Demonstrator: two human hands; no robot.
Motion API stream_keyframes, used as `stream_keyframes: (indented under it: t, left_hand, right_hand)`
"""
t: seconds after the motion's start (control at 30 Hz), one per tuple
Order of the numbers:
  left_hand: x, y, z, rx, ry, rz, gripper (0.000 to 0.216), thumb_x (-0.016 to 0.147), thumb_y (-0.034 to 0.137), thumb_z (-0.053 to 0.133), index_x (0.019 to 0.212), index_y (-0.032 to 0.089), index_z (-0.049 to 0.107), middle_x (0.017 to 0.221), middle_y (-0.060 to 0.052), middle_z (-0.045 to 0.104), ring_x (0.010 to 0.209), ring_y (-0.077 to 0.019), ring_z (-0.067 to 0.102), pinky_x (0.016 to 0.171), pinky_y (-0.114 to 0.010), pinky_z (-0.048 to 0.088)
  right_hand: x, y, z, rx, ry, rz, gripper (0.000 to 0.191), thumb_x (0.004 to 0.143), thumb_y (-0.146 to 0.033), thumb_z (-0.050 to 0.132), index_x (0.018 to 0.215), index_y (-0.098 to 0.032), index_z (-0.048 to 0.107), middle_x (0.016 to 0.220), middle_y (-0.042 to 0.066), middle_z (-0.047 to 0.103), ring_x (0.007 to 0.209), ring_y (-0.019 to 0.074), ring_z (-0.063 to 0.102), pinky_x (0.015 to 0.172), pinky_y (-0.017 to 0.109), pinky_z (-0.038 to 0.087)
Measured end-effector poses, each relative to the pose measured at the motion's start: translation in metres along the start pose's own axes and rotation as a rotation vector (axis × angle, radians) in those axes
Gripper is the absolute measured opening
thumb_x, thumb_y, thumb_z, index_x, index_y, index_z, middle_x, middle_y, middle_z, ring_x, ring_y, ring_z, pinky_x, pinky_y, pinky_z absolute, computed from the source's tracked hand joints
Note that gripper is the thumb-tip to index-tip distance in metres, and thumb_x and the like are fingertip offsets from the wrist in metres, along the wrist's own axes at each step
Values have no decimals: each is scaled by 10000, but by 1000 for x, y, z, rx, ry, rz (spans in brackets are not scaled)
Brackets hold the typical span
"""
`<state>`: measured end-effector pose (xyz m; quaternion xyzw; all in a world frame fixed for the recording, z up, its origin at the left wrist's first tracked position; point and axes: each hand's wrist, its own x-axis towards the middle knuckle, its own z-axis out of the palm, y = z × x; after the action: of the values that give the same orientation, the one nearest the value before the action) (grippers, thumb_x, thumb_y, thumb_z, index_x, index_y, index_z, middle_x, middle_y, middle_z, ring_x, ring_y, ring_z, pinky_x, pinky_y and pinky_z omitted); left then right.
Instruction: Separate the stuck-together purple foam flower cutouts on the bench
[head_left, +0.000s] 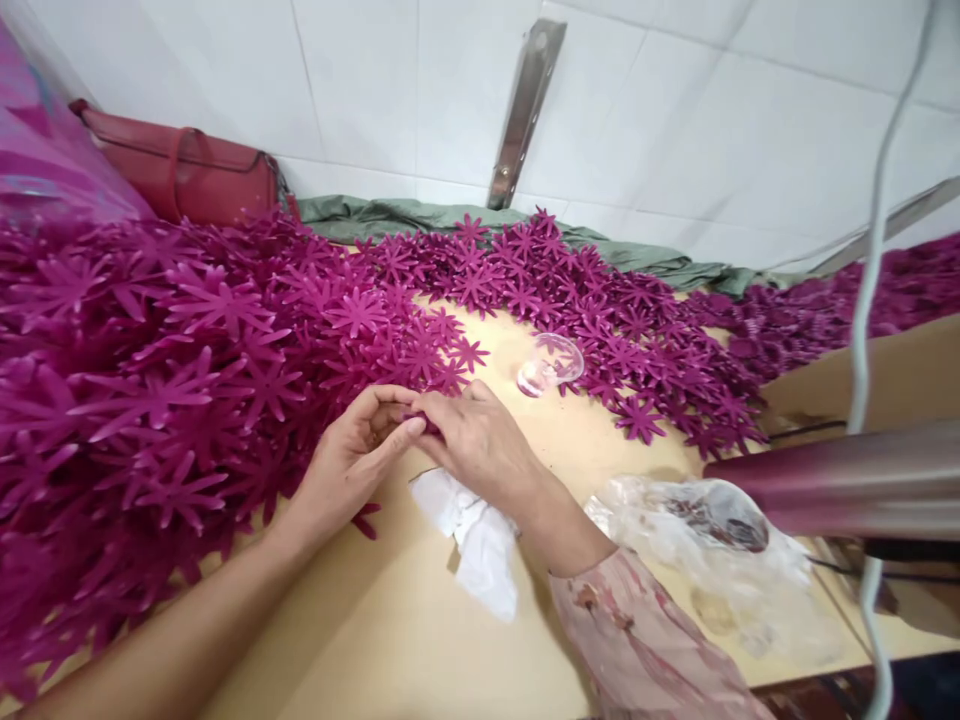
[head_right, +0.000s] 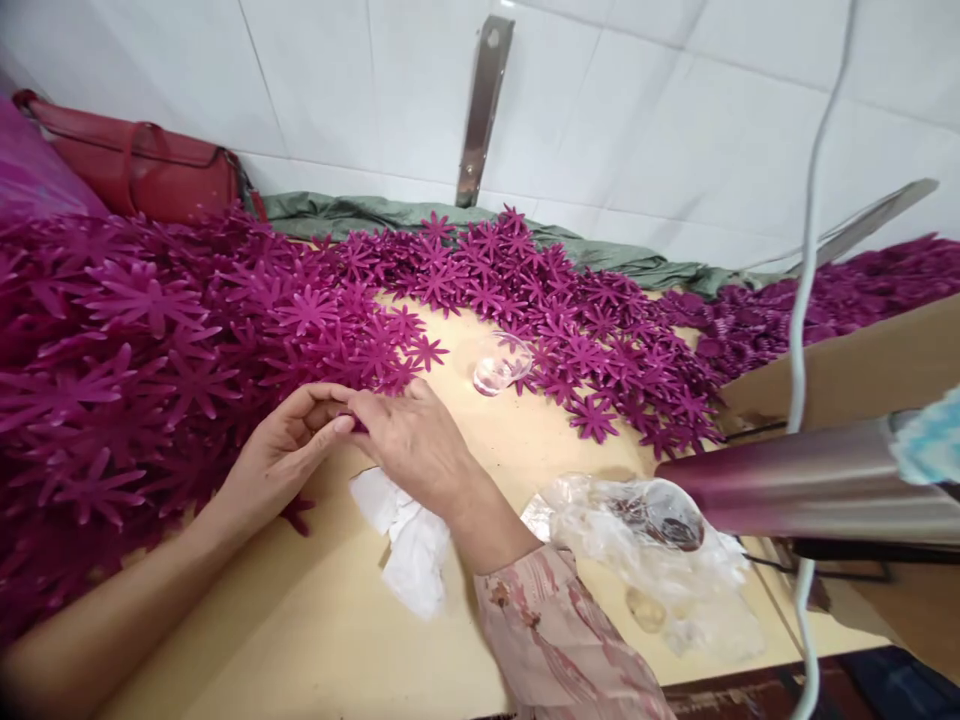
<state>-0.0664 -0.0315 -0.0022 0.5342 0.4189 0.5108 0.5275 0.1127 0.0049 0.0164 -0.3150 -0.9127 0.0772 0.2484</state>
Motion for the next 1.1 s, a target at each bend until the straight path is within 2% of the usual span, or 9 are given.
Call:
stream_keyframes:
  t: [0.13,0.2,0.27,0.37,0.47,0.63,0.8,0.97,1.1]
  left_hand:
    - [2,-5,-2,48,121,17,351,923,371,724,1214,213,608,997,-18,683,863,-121,658,755,-198,536]
    - [1,-6,-3,146,132,39,360,947,366,686,1266,212,622,994,-16,659,817,-106,615,713,-185,504]
    - [0,-7,-4,234,147,83,406,959,346,658,1341,217,603,1002,-17,641,822,-111,598,719,-195,495]
    - [-3,-6,1,284,167,142,471,951,306,647,1405,215,557,1027,-31,652,882,-142,628,784,-234,520]
    - [-4,-1,16,342,86,207,309,967,272,601,1269,210,625,1097,-65,677,978,-177,665,864,-278,539]
    - [-2,8,46,531,-183,333,152,972,168,535,1076,222,631,1050,-60,729,1001,-200,704,906,-334,543]
    - [5,-1,41,564,-138,474,185,981,122,493,1049,218,636,1238,-100,662,1202,-219,640,1035,-385,506]
    - [13,-11,27,482,110,506,182,926,107,585,914,220,727,1234,-94,513,1197,-208,563,1047,-357,486]
    - [16,-14,28,234,84,350,101,941,172,603,954,211,696,1044,-64,612,985,-173,629,879,-299,535]
  right_hand:
    - [0,-4,-18,49,14,1,828,929,-541,695,1568,-199,296,1455,170,626,1270,294,633,1019,449,459]
    - [-3,2,-37,-9,162,28,737,925,-614,655,1504,-227,415,1450,154,626,1292,308,604,1043,466,449]
    - [-9,14,-58,-126,410,135,434,1012,-573,522,1242,-219,622,1212,128,737,1153,291,656,1000,449,442]
    - [-18,37,-83,-293,566,427,427,1080,-469,379,901,-205,662,878,94,746,867,238,669,929,430,412]
    - [-22,56,-91,-344,295,556,527,1087,-474,315,768,-203,637,768,73,736,803,226,658,1046,525,319]
    - [-10,75,-80,-297,-164,506,633,1086,-471,270,635,-189,613,711,69,728,833,233,670,1139,672,140]
    - [3,79,-85,-288,-334,526,644,1067,-445,371,501,-184,532,694,68,712,859,266,695,1130,708,152]
    - [-1,57,-108,-287,-67,532,441,1024,-432,485,695,-213,682,674,28,733,778,243,708,1171,658,183]
    - [-8,14,-100,-48,329,327,305,1021,-432,537,961,-242,768,950,69,805,877,246,733,1050,507,467]
